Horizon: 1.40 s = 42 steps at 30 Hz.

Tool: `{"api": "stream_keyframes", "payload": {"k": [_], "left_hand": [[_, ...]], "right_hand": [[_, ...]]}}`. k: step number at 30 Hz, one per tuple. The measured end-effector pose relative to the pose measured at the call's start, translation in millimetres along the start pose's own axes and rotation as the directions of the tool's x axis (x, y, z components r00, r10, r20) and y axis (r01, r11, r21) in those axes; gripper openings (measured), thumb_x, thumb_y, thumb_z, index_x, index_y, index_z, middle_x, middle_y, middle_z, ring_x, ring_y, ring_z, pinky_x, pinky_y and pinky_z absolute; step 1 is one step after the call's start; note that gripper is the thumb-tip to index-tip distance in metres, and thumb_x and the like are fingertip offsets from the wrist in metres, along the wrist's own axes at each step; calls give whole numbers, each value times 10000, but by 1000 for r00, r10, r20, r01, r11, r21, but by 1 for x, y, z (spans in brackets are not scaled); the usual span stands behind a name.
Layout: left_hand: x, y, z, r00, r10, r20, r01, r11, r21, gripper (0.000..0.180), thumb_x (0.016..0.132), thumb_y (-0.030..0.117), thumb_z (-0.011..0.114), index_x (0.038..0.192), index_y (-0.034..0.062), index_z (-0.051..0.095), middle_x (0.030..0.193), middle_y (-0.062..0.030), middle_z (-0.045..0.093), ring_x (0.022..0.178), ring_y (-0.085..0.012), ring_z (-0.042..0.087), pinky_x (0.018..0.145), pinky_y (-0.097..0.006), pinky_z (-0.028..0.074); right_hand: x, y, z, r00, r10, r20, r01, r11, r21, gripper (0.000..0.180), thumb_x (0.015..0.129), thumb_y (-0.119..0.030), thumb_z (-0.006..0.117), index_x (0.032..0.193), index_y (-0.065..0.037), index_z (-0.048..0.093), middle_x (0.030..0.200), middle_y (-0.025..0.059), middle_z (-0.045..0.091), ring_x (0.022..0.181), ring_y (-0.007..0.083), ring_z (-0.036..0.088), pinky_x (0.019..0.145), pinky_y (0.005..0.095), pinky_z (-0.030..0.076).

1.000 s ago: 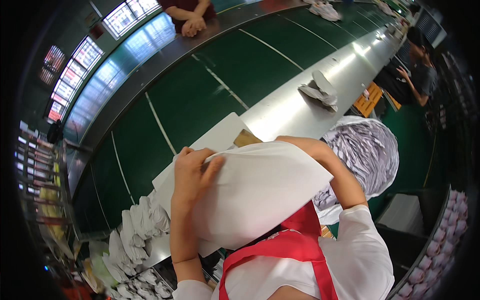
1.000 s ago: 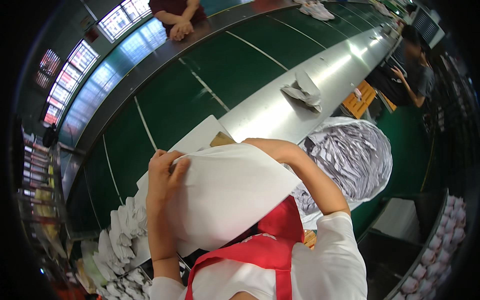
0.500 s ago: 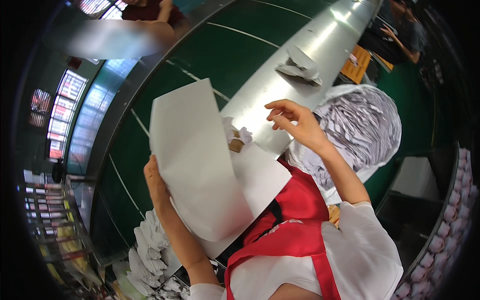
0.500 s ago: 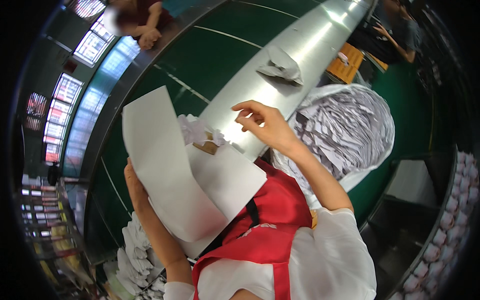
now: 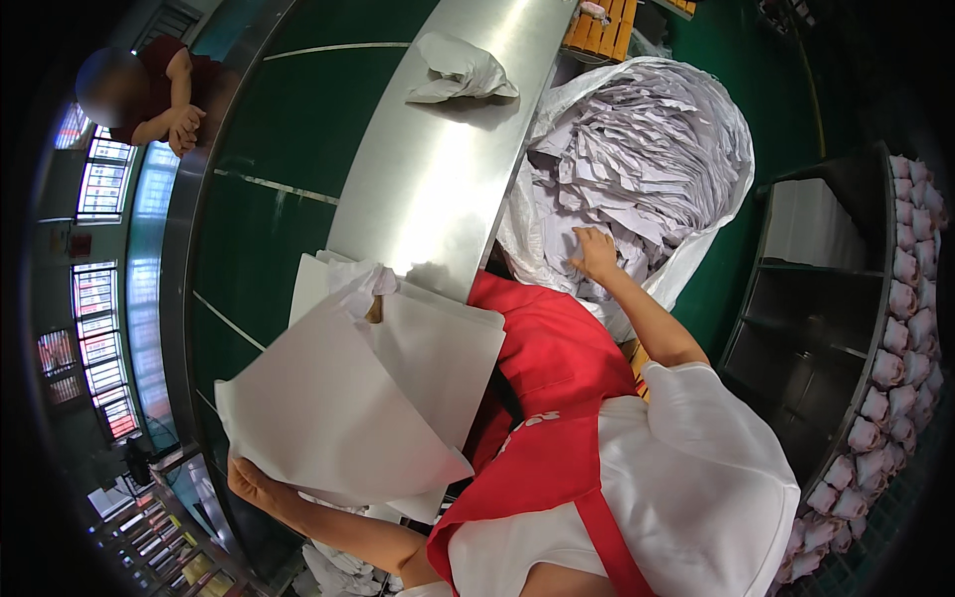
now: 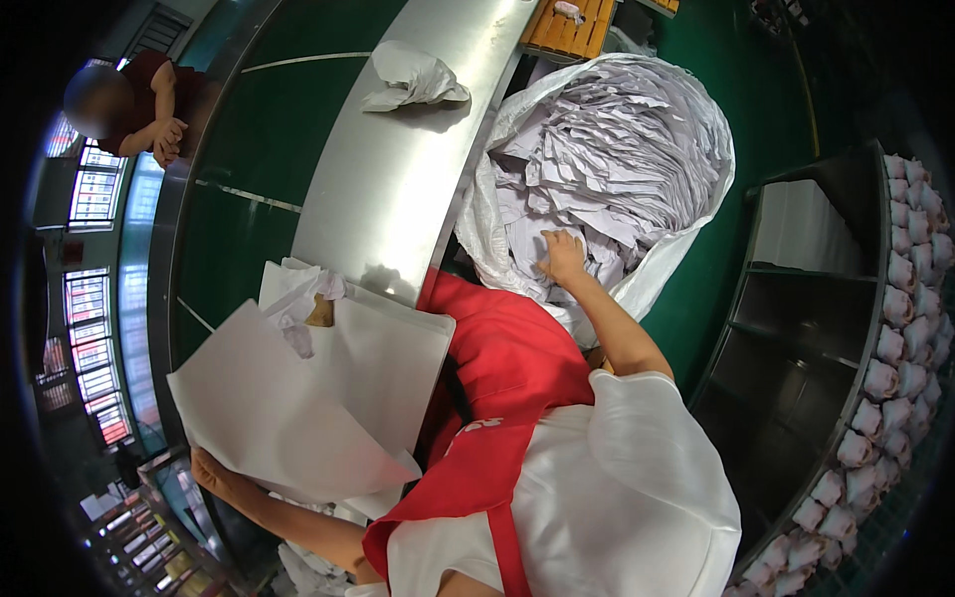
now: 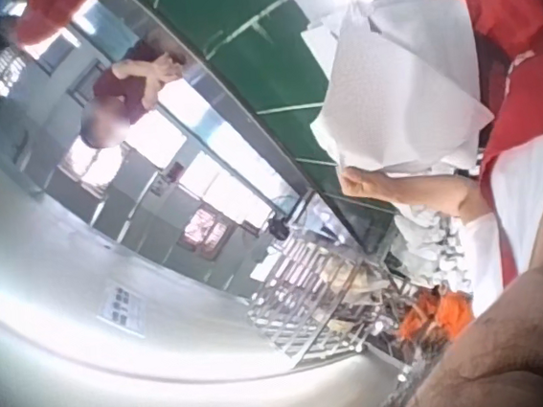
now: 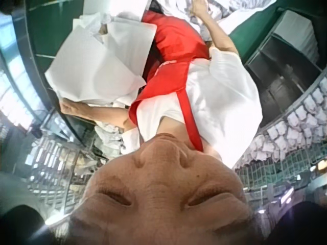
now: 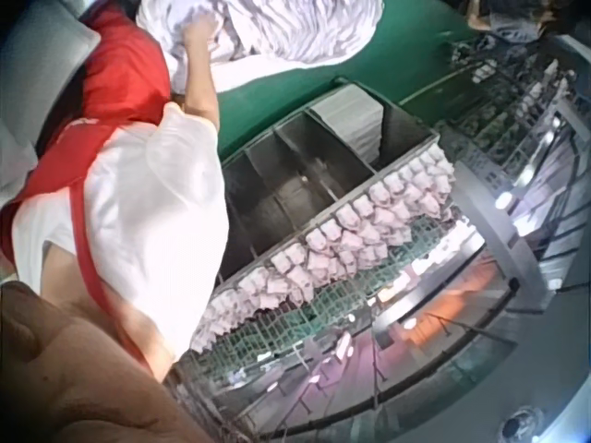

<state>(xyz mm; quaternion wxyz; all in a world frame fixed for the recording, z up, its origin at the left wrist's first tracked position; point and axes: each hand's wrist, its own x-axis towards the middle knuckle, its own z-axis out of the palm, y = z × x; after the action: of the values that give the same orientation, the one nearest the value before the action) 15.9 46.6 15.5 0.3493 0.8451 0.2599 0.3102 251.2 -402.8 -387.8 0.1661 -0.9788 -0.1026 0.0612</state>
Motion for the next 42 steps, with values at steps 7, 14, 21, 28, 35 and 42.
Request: {"api": "stream_keyframes", "payload": {"k": [7, 14, 21, 28, 35, 42], "left_hand": [[-12, 17, 9, 998, 47, 45, -47, 999, -7, 501, 917, 420, 529, 941, -78, 579, 779, -43, 582, 688, -79, 503, 631, -199, 402], [-8, 17, 30, 971, 197, 131, -179, 974, -141, 558, 875, 444, 583, 939, -110, 573, 815, -78, 588, 766, -183, 505, 722, -294, 406], [-13, 45, 24, 880, 347, 323, -291, 933, -210, 625, 824, 546, 587, 721, -66, 519, 657, -52, 466, 667, -191, 412, 664, -322, 351], [-20, 58, 41, 811, 486, 326, -368, 856, -362, 510, 721, 478, 680, 597, 13, 514, 516, -35, 408, 476, -206, 374, 596, -349, 349], [-16, 72, 44, 689, 578, 438, -420, 810, -408, 434, 679, 432, 717, 619, 38, 544, 526, -29, 427, 504, -220, 420, 586, -335, 357], [-18, 108, 25, 685, 653, 323, -549, 754, -361, 370, 697, 376, 738, 668, 52, 563, 910, -110, 602, 862, -270, 549, 789, -373, 406]], "right_hand": [[15, 26, 28, 958, -148, 245, 196, 963, -183, 471, 649, -160, 673, 1111, -174, 586, 1048, 88, 589, 1048, 250, 543, 904, 416, 387], [27, 55, 3, 992, -88, 87, 87, 996, 8, 201, 777, -156, 497, 934, -55, 570, 780, 188, 627, 772, 357, 612, 740, 450, 458], [34, 6, -112, 969, 116, 220, -202, 880, 429, 744, 785, -550, 583, 1293, -27, 434, 1141, 202, 595, 1012, 287, 593, 863, 361, 448], [10, -19, -238, 865, -23, 502, -456, 384, 803, 484, 796, -305, 678, 1100, 58, 577, 984, 119, 634, 812, 153, 601, 713, 284, 476], [26, -70, -329, 901, 179, 395, -434, 395, 810, 410, 827, -291, 647, 1053, 49, 613, 956, 71, 652, 891, 173, 608, 769, 273, 474], [-4, -270, -355, 808, -554, 203, 179, 557, 811, 377, 831, -188, 646, 1127, 32, 570, 999, 77, 642, 928, 143, 588, 806, 267, 470]]}}
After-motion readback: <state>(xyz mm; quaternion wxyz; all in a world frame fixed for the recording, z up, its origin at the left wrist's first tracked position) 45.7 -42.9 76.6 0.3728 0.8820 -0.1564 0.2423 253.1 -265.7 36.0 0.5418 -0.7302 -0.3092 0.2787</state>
